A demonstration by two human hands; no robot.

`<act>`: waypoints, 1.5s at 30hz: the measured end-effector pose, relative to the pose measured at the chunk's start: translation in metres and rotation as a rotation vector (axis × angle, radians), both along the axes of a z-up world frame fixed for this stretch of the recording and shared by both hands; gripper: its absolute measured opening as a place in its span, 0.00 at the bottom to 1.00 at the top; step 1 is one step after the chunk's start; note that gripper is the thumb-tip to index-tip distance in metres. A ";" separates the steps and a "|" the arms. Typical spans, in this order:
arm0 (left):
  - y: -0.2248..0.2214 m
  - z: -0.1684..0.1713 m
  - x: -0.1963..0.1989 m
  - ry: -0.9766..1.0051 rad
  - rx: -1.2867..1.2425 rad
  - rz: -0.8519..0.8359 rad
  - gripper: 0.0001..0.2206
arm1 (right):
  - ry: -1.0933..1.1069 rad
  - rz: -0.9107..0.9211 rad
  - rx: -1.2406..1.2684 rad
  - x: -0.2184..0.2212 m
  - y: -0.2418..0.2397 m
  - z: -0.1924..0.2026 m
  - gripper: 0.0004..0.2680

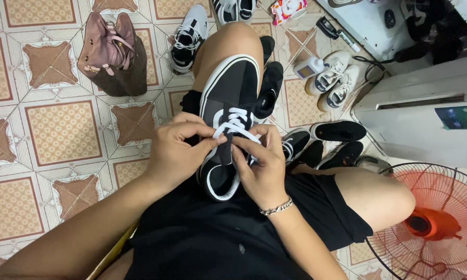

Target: Cleaning a black and white sneaker with a wet wipe and then relacing it.

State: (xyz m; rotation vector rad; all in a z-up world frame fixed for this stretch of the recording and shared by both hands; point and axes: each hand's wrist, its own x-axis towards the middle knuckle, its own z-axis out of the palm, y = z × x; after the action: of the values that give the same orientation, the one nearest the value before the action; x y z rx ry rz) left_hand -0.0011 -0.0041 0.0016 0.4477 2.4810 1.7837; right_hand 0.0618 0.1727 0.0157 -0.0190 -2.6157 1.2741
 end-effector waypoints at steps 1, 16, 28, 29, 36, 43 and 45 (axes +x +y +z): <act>-0.001 0.002 -0.001 0.003 0.000 -0.003 0.06 | 0.003 -0.003 0.000 0.000 -0.001 -0.001 0.08; -0.006 0.006 0.001 0.458 -0.159 -0.186 0.06 | 0.007 0.007 -0.015 -0.002 -0.006 -0.005 0.08; -0.003 0.012 -0.003 0.020 0.009 -0.261 0.10 | 0.100 0.281 -0.225 0.057 0.061 0.003 0.03; -0.004 0.011 -0.003 0.012 0.016 -0.259 0.11 | 0.066 0.254 -0.543 0.070 0.073 -0.004 0.04; -0.002 0.014 -0.004 -0.029 -0.002 -0.265 0.13 | 0.322 0.407 -1.466 0.152 0.148 -0.038 0.04; -0.002 0.016 -0.005 -0.062 -0.017 -0.271 0.12 | 0.555 0.407 -1.421 0.177 0.177 0.002 0.05; -0.002 0.015 -0.005 -0.052 0.031 -0.306 0.11 | 0.620 0.302 -1.333 0.185 0.182 0.008 0.06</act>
State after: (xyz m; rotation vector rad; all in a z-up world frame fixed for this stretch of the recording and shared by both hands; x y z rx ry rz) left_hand -0.0061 -0.0061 0.0164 0.7276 2.2096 1.6891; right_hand 0.2472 0.3545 0.0241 0.4582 -0.9638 2.3590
